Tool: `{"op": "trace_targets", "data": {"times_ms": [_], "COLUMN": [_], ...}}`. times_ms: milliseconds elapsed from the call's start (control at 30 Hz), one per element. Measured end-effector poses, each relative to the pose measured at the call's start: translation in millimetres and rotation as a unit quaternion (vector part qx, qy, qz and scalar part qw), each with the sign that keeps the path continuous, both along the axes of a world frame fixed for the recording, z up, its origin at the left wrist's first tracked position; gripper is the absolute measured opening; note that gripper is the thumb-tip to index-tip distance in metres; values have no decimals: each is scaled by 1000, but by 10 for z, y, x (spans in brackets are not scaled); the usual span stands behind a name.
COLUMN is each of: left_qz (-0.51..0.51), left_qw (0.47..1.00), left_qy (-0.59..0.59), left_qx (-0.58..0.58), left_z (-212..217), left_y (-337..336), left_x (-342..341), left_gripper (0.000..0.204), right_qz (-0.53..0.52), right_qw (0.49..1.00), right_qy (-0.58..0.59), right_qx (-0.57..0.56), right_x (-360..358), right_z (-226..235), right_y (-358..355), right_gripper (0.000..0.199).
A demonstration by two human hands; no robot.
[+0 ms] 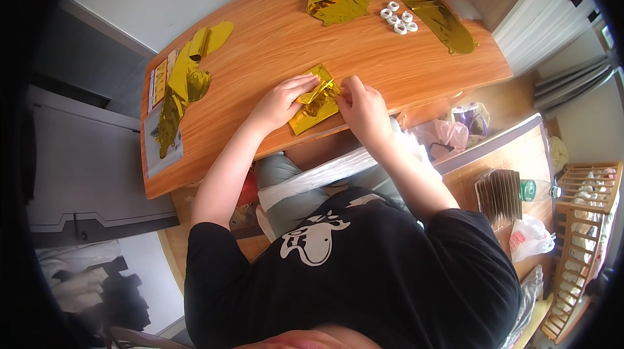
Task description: Folding gold foil balloons and placing them into a plastic bag with a cardboard backing.
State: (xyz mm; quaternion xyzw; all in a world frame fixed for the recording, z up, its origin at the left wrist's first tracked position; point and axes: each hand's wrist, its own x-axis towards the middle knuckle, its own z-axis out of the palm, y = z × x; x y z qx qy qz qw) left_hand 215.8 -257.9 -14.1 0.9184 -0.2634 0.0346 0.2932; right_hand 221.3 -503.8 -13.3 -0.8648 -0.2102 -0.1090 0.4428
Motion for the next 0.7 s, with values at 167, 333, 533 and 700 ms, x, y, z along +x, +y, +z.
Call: {"op": "trace_targets", "data": {"times_ms": [167,333,533,700], "left_qz": [2,-8,-14,-17], "left_qw": [1000,1000,1000,999], "left_qy": [-2,0,6,27], "left_qx": [0,-11,-6,-20], "left_z": [2,11,1,40], "left_y": [-9,-5,7,32], "left_x": [-2,-6,23,26], "left_gripper": [68,65,60,55], "right_qz": [-8,35,144,178], "right_qw": [999,988,950,935], "right_qy": [-45,-119,-209,-221], "right_qx": [19,-93,-181,-214], "right_x": [11,-53,-209,-188], "right_z": [-97,-84,-22,-7], "right_y": [51,-92,-333,-385], "right_gripper": [27,27,34,38]}}
